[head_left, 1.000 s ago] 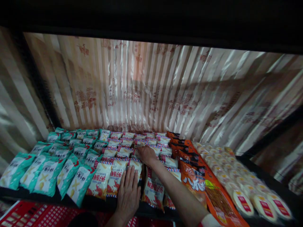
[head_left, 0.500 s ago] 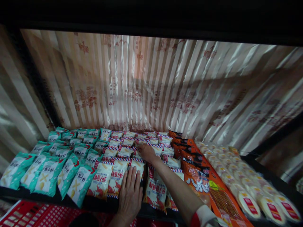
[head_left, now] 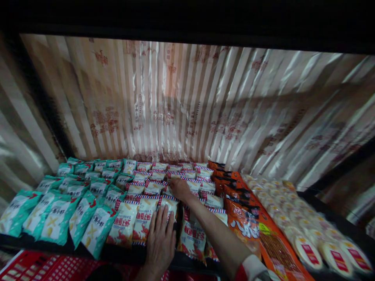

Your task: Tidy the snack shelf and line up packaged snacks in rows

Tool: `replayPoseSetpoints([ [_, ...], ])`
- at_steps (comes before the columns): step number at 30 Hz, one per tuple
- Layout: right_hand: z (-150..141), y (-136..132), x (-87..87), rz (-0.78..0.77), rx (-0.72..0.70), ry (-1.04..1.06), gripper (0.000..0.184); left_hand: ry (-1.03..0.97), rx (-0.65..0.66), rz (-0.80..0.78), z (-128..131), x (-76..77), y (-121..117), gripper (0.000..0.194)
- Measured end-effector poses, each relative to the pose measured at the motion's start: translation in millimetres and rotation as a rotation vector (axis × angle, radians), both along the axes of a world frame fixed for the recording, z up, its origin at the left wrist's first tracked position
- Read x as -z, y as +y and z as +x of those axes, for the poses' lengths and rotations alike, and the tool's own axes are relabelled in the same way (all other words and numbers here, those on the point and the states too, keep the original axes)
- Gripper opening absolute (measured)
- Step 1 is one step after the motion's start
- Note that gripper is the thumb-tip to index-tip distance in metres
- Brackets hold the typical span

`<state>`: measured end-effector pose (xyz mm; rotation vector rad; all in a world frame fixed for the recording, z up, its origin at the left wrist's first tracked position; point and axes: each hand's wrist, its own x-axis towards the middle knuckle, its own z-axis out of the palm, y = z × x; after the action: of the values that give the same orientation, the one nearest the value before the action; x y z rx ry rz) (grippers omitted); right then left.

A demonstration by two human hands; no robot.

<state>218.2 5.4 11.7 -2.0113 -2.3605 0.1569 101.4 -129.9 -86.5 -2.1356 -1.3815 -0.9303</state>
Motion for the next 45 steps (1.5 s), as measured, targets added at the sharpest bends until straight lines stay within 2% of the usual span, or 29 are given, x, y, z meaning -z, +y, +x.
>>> replayPoseSetpoints([
  [8,6,1,-6.2,0.023,-0.038,0.052,0.026,-0.008,0.003,-0.01,1,0.6,0,0.052],
  [12,10,7,-14.7,0.094,-0.035,0.05,0.027,-0.016,0.005,-0.007,1,0.1,0,0.051],
  [17,20,24,-20.5,0.198,-0.04,-0.052,0.029,-0.013,0.022,0.014,0,-0.4,0,0.049],
  [28,18,53,-7.5,0.104,-0.011,-0.08,0.028,-0.027,0.025,0.037,2,9.9,6,0.05],
  [37,13,55,-3.7,0.051,0.121,-0.03,0.03,-0.043,0.031,0.016,3,18.5,7,0.055],
  [45,5,53,-9.8,0.039,0.132,-0.006,0.034,-0.069,0.032,0.023,4,21.0,8,0.053],
])
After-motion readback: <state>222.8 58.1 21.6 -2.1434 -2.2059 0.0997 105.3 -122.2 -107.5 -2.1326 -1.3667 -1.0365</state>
